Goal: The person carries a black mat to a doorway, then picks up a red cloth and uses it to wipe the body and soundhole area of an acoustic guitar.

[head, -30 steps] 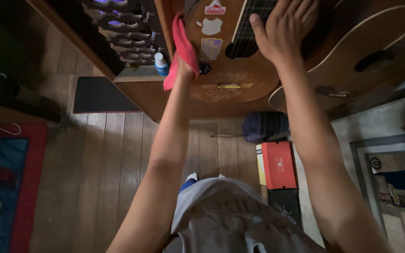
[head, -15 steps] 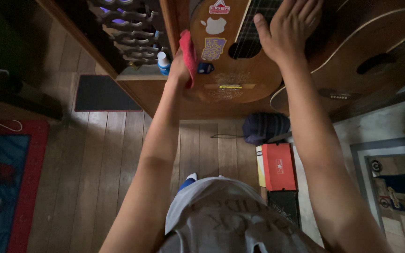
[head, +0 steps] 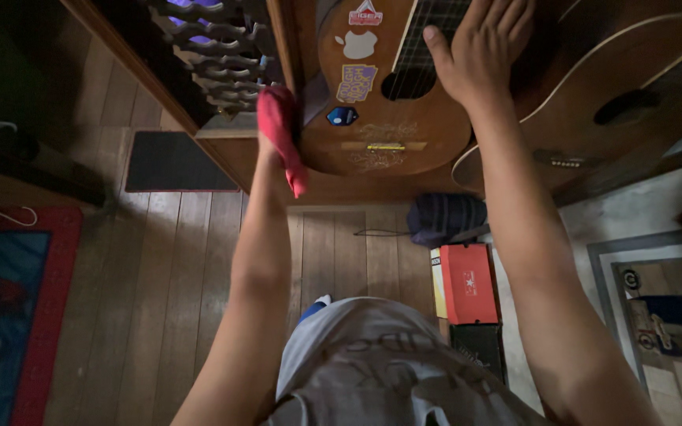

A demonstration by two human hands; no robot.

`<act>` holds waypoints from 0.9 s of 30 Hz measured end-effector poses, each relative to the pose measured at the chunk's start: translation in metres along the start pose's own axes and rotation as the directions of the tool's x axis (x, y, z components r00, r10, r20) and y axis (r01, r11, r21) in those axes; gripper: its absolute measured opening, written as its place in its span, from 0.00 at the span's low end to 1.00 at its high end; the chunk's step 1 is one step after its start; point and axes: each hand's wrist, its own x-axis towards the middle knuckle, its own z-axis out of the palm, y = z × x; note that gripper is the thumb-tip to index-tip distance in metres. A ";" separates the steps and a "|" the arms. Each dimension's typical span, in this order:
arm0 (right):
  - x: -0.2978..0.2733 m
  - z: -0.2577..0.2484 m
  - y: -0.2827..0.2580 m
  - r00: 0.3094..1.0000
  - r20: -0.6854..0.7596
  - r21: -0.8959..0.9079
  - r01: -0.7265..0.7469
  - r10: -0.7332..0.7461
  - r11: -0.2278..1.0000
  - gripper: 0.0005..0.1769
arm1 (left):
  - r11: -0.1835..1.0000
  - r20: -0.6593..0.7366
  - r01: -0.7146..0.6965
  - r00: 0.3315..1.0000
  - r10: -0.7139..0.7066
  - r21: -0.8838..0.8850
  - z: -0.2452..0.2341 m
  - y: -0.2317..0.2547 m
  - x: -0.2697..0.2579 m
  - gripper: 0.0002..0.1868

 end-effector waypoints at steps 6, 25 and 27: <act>-0.001 -0.001 0.000 1.000 0.020 -0.011 -0.008 0.008 1.000 0.58 | 0.953 -0.109 -0.038 0.991 0.074 0.301 -0.051 0.164 0.017 0.47; 0.000 -0.004 -0.002 0.997 0.064 0.027 -0.034 0.032 0.999 0.60 | 0.667 -0.138 0.311 0.836 -0.530 -0.678 0.065 0.139 0.046 0.34; 0.000 -0.002 0.000 0.994 0.093 0.013 -0.052 0.051 0.999 0.60 | 0.747 -0.062 0.392 0.865 -0.498 -0.538 0.068 0.108 0.028 0.29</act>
